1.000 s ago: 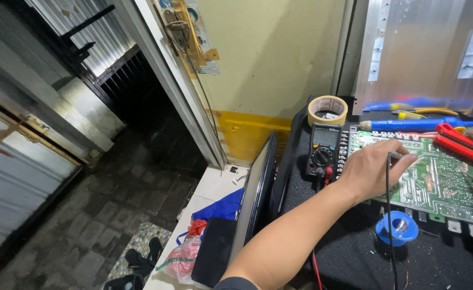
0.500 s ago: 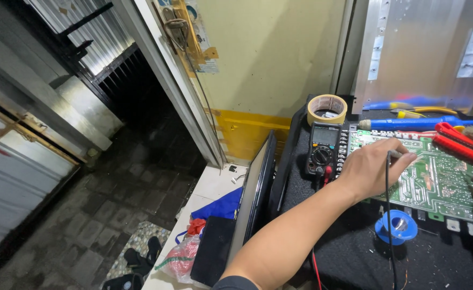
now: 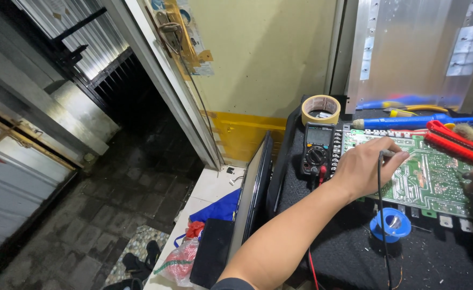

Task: The person uses a multimeter to test points on a green circuit board, then switches to a soldering iron and solder wire to reflow or repair solder joints. The person holds the board steady with one hand while applying heat and solder with the other.

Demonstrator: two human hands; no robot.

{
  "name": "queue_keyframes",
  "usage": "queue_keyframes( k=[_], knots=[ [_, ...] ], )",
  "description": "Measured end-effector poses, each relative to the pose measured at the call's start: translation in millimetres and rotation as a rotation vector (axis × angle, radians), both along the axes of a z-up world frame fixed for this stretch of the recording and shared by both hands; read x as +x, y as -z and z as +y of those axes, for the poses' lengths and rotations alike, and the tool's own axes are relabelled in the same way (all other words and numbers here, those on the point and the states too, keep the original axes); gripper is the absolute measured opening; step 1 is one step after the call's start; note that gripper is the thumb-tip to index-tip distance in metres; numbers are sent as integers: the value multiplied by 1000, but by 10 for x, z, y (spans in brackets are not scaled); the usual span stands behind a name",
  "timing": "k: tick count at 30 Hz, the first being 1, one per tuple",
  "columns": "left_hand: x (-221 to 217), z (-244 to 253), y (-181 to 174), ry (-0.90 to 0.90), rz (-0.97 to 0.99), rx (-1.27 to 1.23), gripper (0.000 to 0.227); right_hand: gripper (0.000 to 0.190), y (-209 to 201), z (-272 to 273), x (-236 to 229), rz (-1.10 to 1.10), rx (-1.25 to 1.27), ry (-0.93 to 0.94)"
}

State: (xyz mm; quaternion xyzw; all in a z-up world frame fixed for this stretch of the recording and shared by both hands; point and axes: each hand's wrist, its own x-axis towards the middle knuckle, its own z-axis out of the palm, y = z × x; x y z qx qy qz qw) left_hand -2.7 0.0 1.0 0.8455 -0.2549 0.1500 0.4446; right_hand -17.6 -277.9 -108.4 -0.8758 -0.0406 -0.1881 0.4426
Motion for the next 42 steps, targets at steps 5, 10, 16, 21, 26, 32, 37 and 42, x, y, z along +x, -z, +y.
queue_keyframes(
  k=[5, 10, 16, 21, 26, 32, 37, 42],
  knots=[
    [24, -9, 20, -6, 13, 21, 38, 25, 93, -39, 61, -4, 108, 12],
    [45, 5, 78, 2, -14, 7, 36, 22, -144, 189, -95, 47, 232, 37],
    [147, -8, 188, 128, 86, -101, 22, 11, -829, 529, -450, -167, -229, 325],
    [96, 11, 76, 96, 88, -86, 17, 13, -789, 468, -384, -276, -68, 261],
    [111, -28, 28, 76, 46, -35, 16, 12, -864, 457, -399, -341, -91, 263],
    [91, -49, 8, 27, 30, -13, 14, 12, -839, 418, -400, -372, -125, 223],
    [75, 5, 32, 11, 44, -71, 13, 12, -881, 481, -445, -326, -78, 156],
    [29, -39, 16, 53, 84, -88, 17, 18, -792, 426, -416, -323, -110, 211]
  ],
)
